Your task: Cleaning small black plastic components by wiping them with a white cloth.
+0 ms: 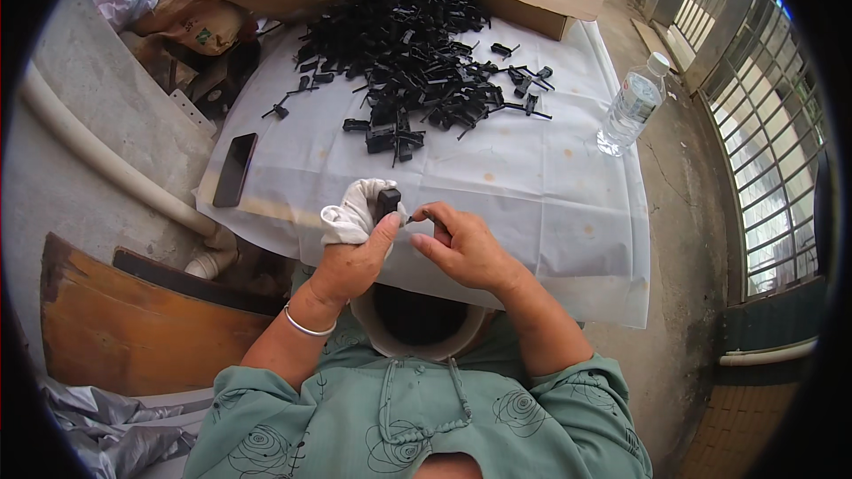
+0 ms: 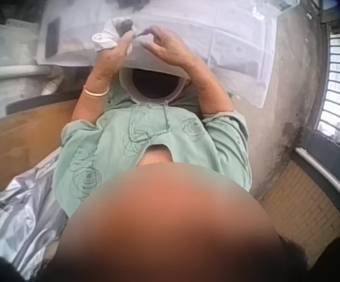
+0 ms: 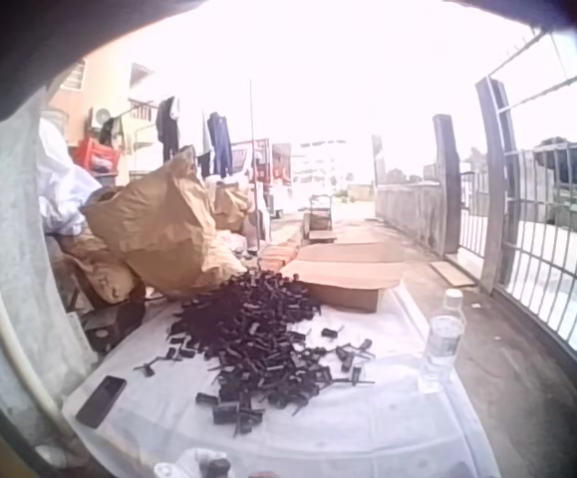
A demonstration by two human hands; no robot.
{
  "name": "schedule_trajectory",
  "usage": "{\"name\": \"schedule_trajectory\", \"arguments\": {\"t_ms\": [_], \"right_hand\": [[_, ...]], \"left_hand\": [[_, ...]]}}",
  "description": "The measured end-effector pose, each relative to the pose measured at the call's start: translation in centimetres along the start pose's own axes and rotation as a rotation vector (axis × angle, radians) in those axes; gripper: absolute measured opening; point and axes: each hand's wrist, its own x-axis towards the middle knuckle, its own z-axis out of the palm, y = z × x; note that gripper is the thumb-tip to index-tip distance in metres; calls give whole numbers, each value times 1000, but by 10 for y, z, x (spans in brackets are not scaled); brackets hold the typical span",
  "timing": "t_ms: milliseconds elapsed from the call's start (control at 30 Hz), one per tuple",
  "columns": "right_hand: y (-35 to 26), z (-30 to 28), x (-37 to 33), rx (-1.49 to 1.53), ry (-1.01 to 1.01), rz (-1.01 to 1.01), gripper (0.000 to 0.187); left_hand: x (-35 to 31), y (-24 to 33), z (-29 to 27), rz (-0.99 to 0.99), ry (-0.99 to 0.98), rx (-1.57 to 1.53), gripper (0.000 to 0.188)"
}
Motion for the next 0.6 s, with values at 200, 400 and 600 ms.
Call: {"name": "schedule_trajectory", "arguments": {"t_ms": [200, 400, 600], "right_hand": [[9, 4, 2, 19, 78, -237, 7], [4, 15, 4, 133, 81, -214, 11], [4, 12, 7, 151, -34, -164, 24]], "left_hand": [[2, 9, -7, -298, -54, -231, 33], [-9, 17, -3, -365, -300, -235, 35], [-6, 9, -5, -323, -215, -175, 28]]}}
